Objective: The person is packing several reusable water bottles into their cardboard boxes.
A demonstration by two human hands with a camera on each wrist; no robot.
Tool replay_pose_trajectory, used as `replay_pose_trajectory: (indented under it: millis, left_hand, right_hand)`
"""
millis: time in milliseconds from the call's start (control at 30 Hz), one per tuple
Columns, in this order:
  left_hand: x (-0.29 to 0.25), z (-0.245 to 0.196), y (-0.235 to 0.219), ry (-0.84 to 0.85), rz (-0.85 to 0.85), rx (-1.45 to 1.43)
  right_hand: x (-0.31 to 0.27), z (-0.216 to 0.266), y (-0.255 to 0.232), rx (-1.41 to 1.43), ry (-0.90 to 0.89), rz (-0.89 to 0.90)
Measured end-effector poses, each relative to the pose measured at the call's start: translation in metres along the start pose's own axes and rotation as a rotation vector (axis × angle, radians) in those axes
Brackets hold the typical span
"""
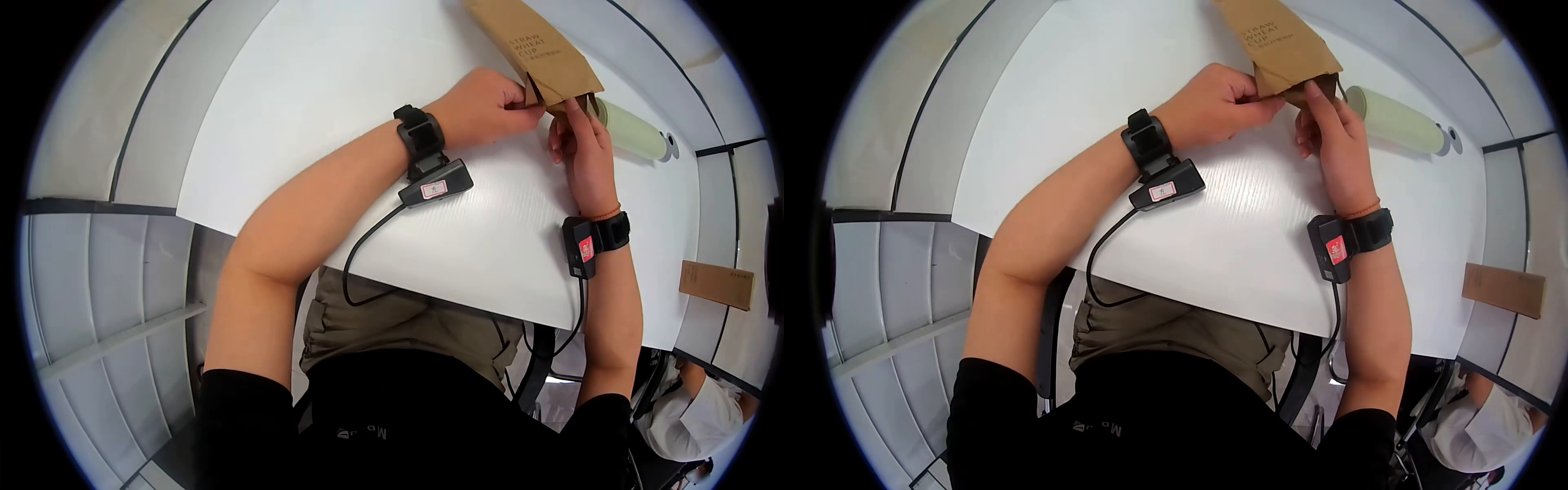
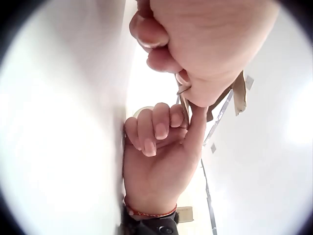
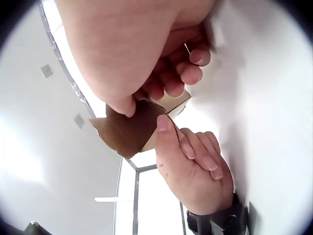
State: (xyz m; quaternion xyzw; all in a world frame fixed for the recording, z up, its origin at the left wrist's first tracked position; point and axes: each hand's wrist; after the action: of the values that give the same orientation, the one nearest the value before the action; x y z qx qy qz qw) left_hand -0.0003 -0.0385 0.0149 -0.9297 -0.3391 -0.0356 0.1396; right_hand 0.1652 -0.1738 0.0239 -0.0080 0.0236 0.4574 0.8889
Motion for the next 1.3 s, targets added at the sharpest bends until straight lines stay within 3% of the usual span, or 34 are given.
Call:
replay_pose_trajectory:
  millis: [400,567,800,1300]
  left_hand:
    - [-0.005,-0.009,0.006,-0.039,0.036,-0.067]
    - [-0.005,-0.007,0.008,-0.015,-0.051,-0.066]
    - [-0.002,-0.004,0.003,-0.042,0.002,0.011]
    - [-0.007,-0.017,0.005,-0.102,-0.016,-0.057]
  right_hand:
    - [0.005,-0.004,-0.007,-0.015,-0.083,0.015]
    - [0.005,-0.005,-0.003,-0.079,-0.084,-0.035]
    - [0.002,0.001,0.001,-0.169,-0.080,-0.149]
    - [0.010,-0.002,-0.014,-0.042,-0.084,0.048]
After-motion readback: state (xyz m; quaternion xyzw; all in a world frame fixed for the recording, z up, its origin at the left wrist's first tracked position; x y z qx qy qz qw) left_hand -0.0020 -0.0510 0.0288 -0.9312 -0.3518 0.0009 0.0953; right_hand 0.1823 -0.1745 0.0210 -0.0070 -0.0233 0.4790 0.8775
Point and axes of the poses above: each hand's wrist, its own x-axis towards the middle knuckle, its own y-axis out of the palm, z = x × y, and after that the axes turned 12 degrees about -z, right-handed
